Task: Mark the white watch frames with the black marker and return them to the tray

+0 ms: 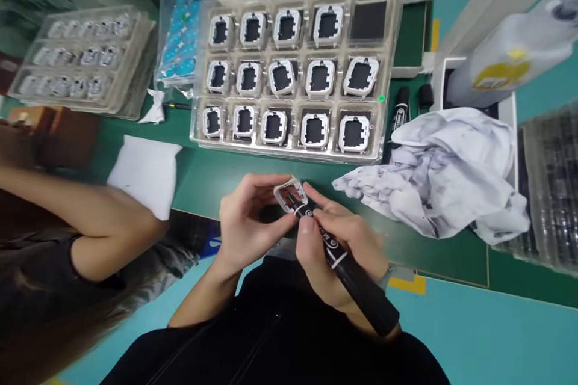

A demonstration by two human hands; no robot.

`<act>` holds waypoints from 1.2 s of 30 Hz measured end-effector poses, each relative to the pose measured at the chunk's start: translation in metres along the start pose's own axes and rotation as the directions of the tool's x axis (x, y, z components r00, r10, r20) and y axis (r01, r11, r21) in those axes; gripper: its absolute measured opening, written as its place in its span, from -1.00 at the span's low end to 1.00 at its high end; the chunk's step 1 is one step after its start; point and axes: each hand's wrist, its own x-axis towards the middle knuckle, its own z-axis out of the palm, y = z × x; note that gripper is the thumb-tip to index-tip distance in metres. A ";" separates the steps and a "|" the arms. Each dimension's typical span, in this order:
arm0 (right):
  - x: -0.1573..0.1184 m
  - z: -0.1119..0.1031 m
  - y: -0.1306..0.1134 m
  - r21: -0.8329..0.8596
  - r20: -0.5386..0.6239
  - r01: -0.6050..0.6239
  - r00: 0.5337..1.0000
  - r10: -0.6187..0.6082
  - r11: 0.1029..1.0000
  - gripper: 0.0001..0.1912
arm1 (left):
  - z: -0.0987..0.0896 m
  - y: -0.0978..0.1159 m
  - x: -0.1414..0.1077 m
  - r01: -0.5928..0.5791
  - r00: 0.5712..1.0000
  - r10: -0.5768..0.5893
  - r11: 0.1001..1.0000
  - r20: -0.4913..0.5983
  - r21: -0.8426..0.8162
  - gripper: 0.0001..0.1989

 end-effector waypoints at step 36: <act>0.001 0.006 -0.003 -0.138 -0.001 0.091 0.996 -0.092 0.986 -0.77 | -0.006 -0.009 -0.014 -0.076 0.997 0.072 0.936 0.025 0.343 -0.51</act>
